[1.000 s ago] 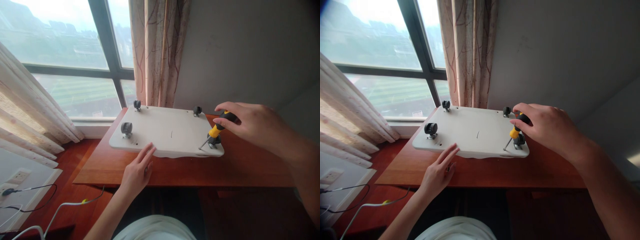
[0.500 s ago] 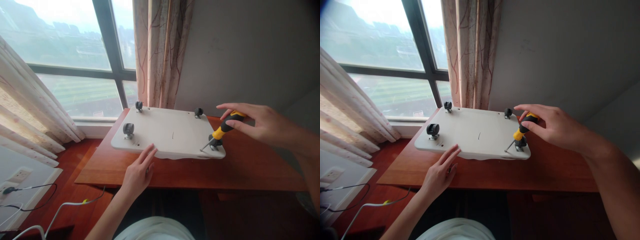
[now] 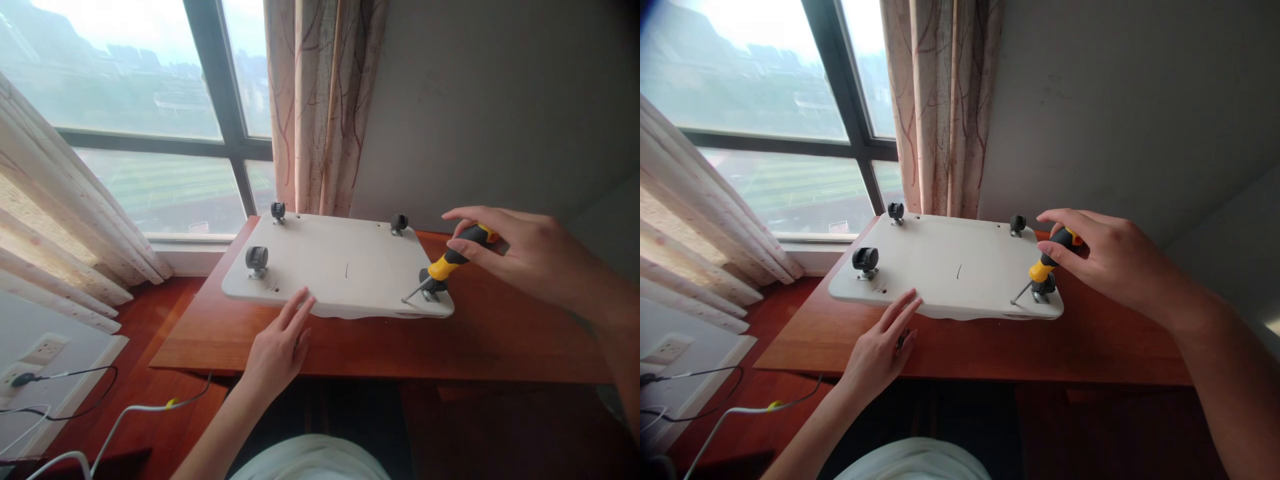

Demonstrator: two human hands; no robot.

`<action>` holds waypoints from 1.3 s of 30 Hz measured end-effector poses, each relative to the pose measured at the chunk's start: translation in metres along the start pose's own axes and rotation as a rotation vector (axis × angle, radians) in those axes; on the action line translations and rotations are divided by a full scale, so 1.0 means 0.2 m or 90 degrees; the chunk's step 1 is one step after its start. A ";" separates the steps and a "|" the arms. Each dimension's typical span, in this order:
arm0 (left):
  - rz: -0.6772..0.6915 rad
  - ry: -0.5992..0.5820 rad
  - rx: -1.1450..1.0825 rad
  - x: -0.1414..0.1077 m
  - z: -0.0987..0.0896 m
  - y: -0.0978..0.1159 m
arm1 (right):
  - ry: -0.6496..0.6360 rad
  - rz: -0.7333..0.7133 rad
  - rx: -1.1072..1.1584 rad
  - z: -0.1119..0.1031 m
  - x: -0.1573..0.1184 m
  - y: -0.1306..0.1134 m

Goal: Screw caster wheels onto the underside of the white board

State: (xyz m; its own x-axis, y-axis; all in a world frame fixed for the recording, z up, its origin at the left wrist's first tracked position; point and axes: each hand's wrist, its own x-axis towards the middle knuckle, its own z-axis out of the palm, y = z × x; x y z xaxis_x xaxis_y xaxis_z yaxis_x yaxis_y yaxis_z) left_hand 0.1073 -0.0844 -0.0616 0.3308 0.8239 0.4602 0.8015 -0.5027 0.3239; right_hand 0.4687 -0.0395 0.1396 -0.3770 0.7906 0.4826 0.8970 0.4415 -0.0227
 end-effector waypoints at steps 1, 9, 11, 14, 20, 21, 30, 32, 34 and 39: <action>0.003 -0.005 0.009 0.00 0.00 0.00 | 0.002 -0.005 0.000 0.00 0.00 0.00; 0.011 -0.008 0.026 0.01 -0.01 0.01 | 0.023 -0.036 -0.012 -0.06 0.00 -0.02; 0.012 0.000 0.005 0.00 -0.01 0.01 | 0.054 -0.029 -0.023 -0.08 0.00 -0.03; 0.022 0.038 -0.047 -0.01 -0.02 -0.01 | 0.094 -0.010 -0.040 -0.11 -0.03 -0.05; 0.067 0.042 -0.050 -0.07 -0.10 -0.14 | 0.120 0.005 0.007 -0.09 -0.13 -0.06; 0.073 0.024 -0.036 -0.08 -0.12 -0.17 | 0.118 0.001 0.022 -0.08 -0.14 -0.06; 0.082 -0.212 0.043 -0.10 -0.11 -0.24 | 0.102 -0.029 0.056 -0.05 -0.15 -0.09; 0.066 -0.217 0.036 -0.11 -0.09 -0.24 | 0.096 -0.039 0.058 -0.04 -0.15 -0.09; 0.055 -0.212 0.030 -0.10 -0.08 -0.23 | 0.087 -0.041 0.058 -0.03 -0.14 -0.09; 0.045 -0.211 0.037 -0.09 -0.06 -0.21 | 0.070 -0.050 0.055 -0.03 -0.14 -0.09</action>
State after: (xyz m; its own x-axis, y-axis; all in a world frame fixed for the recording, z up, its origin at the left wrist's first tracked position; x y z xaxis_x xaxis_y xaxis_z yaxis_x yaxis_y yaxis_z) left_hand 0.0616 -0.0806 -0.0726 0.5227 0.8326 0.1833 0.7945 -0.5537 0.2492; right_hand 0.4644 -0.0733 0.1323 -0.4126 0.7032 0.5790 0.8411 0.5382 -0.0543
